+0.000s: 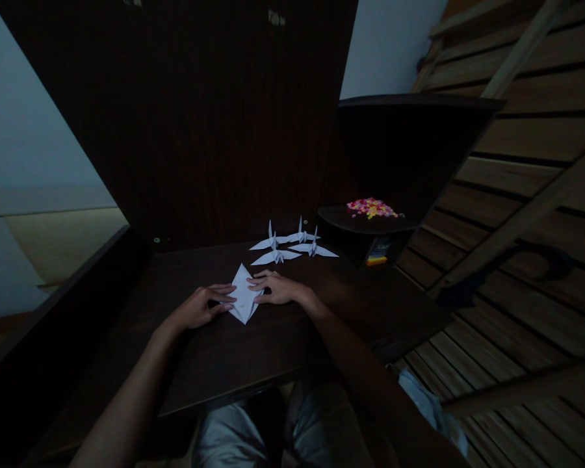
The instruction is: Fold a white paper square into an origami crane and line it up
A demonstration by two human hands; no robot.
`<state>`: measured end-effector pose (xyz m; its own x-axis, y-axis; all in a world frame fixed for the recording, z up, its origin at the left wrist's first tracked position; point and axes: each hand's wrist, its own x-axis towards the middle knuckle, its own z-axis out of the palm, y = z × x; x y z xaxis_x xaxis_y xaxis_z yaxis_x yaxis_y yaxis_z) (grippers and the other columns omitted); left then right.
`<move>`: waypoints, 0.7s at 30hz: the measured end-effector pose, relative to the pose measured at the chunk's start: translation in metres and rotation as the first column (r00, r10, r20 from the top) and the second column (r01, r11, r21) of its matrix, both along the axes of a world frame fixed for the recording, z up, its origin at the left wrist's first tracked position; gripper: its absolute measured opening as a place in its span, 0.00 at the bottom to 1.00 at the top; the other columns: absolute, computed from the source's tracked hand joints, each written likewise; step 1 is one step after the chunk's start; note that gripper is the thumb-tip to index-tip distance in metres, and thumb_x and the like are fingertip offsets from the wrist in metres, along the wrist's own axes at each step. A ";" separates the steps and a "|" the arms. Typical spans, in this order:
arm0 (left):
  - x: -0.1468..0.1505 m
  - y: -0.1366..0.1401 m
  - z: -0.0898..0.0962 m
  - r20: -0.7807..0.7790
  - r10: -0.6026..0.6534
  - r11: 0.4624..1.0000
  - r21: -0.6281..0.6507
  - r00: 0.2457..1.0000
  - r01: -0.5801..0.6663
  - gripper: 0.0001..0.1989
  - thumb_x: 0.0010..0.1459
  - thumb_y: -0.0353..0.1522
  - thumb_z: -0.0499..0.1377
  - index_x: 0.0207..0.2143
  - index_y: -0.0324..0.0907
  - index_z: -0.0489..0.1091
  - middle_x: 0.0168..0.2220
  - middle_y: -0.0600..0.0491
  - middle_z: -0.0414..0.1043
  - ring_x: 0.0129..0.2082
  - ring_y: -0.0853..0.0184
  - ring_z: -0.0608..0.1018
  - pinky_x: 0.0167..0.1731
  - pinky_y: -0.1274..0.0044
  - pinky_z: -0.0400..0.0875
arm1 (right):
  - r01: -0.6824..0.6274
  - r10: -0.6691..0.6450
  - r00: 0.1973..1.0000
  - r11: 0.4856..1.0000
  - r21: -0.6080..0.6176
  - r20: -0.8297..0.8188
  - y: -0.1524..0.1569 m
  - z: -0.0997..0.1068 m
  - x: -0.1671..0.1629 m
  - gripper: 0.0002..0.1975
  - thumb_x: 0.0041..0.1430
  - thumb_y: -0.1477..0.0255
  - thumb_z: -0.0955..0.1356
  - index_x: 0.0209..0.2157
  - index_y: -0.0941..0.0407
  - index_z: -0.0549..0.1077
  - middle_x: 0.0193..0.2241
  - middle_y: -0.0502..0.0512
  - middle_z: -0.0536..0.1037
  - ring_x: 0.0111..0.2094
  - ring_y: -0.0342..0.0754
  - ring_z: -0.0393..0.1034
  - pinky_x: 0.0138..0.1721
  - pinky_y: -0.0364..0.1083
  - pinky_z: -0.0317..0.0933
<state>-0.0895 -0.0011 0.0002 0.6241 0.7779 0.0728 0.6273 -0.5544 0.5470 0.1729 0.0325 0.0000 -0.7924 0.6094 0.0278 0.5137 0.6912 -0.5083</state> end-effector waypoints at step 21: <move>0.005 -0.006 0.004 0.051 0.061 0.998 0.026 0.997 -0.063 0.14 0.60 0.41 0.52 0.37 0.44 0.74 0.50 0.50 0.74 0.52 0.60 0.73 0.52 0.68 0.66 | -0.012 0.010 1.000 0.997 -0.075 -0.027 0.004 0.003 0.005 0.27 0.50 0.68 0.73 0.53 0.50 0.69 0.60 0.55 0.62 0.63 0.55 0.49 0.61 0.56 0.44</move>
